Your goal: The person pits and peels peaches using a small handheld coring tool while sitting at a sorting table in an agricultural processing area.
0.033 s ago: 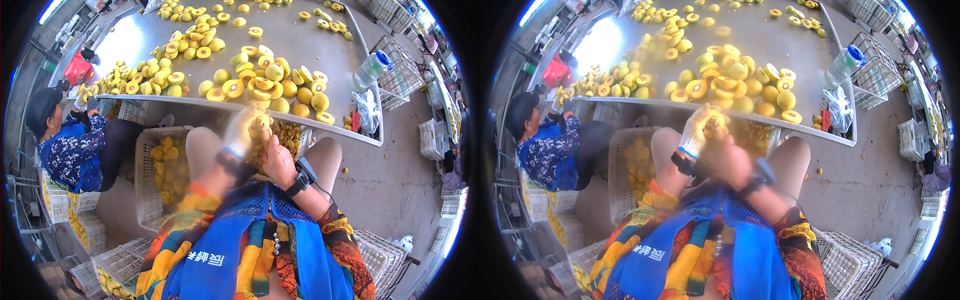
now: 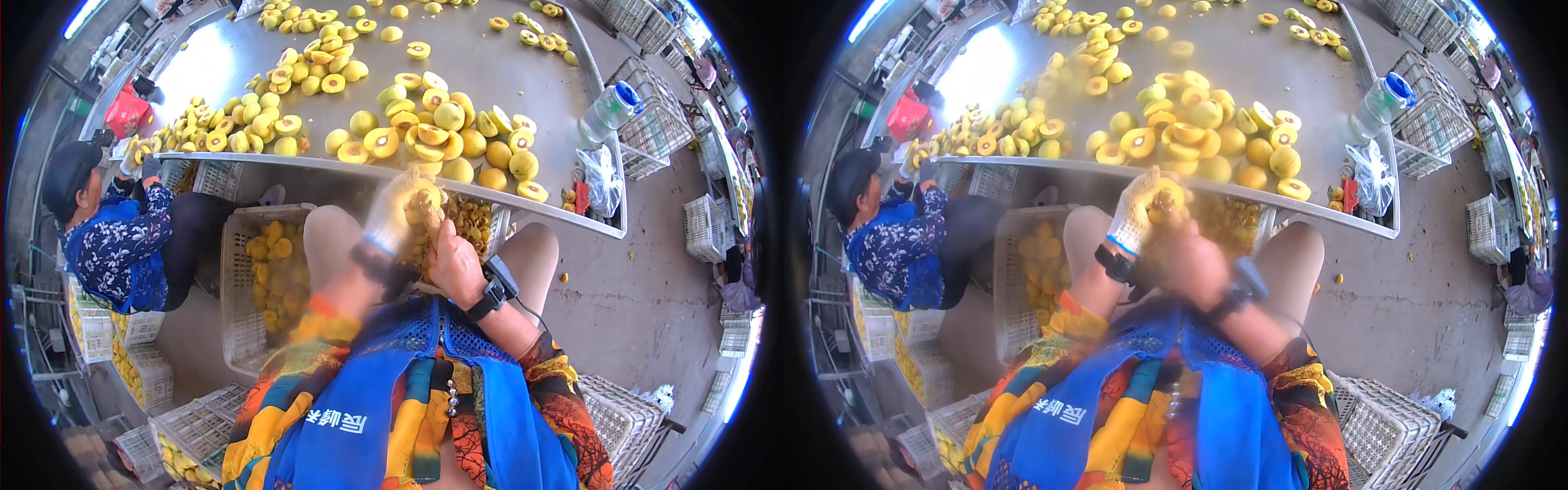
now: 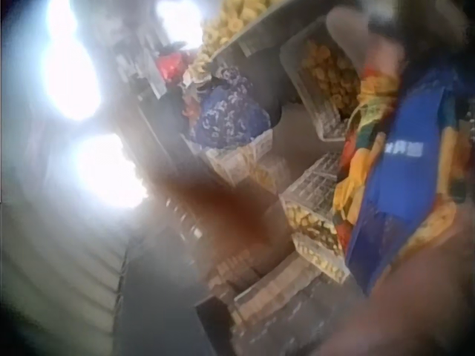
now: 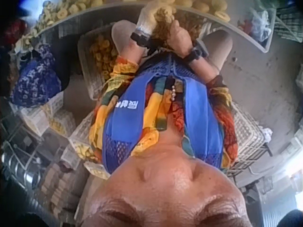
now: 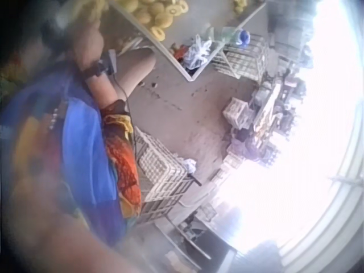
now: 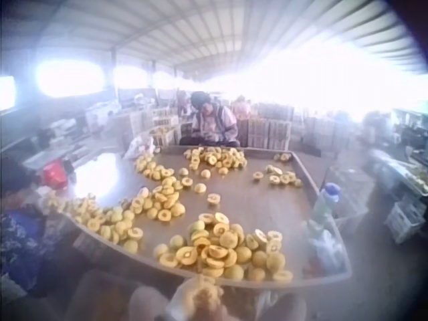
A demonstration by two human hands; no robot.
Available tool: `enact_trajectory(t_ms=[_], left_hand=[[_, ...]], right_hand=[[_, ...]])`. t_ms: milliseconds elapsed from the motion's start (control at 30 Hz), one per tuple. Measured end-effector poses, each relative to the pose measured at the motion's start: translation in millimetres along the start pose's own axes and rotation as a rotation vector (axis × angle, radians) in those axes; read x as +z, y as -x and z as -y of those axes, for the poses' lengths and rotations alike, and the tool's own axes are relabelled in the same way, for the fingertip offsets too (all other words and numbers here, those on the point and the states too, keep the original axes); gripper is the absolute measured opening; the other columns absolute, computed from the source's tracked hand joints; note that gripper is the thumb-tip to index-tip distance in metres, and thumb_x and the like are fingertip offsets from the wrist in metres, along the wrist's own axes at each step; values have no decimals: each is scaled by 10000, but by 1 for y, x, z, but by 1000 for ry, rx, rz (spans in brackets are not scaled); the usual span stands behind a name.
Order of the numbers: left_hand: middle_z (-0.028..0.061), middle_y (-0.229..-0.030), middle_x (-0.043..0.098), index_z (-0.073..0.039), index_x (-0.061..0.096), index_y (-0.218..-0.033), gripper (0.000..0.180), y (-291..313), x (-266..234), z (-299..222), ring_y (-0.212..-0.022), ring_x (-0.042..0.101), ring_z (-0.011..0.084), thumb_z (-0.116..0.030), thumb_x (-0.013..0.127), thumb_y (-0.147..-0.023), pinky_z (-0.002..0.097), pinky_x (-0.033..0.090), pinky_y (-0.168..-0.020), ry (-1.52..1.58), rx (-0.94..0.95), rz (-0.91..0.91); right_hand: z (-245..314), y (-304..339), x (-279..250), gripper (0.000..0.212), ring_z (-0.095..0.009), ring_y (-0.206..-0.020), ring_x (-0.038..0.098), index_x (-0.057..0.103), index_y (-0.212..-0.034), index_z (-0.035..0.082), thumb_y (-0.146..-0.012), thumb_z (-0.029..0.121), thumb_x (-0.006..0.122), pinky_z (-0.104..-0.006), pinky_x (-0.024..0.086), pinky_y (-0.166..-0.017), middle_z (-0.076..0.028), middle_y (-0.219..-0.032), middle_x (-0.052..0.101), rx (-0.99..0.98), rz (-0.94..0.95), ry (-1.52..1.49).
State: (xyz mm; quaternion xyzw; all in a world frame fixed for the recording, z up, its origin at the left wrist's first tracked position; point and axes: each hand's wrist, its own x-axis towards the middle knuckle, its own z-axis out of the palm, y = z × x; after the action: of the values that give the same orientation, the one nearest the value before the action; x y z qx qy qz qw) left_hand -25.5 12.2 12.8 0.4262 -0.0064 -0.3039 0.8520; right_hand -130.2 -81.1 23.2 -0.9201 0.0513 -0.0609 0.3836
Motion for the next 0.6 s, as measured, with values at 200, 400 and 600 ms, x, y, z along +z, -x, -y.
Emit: enact_trajectory(t_ms=[200,400,600], left_hand=[[67,-812,600,-14,547,-1012,306,-12,-4,5,-698,575,133,-296,480,-915,245,467,-622,10,50,5],[57,-811,602,3,572,-985,226,-19,-7,9,-706,563,107,-196,493,-913,230,459,-641,-95,102,69],[40,-788,606,10,598,-977,210,-13,6,-3,-662,554,90,-172,542,-891,220,446,-590,-196,138,-117]], right_hand=[[23,-16,-27,225,-471,-754,551,422,-894,-59,-762,95,520,-494,443,-657,-319,-732,554,-50,128,-16],[7,-17,-8,238,-472,-798,552,453,-925,-58,-768,109,515,-473,448,-683,-327,-767,560,132,92,-142],[6,-18,-14,231,-477,-780,548,452,-922,-51,-772,109,522,-469,451,-668,-322,-736,556,-74,90,-90]])
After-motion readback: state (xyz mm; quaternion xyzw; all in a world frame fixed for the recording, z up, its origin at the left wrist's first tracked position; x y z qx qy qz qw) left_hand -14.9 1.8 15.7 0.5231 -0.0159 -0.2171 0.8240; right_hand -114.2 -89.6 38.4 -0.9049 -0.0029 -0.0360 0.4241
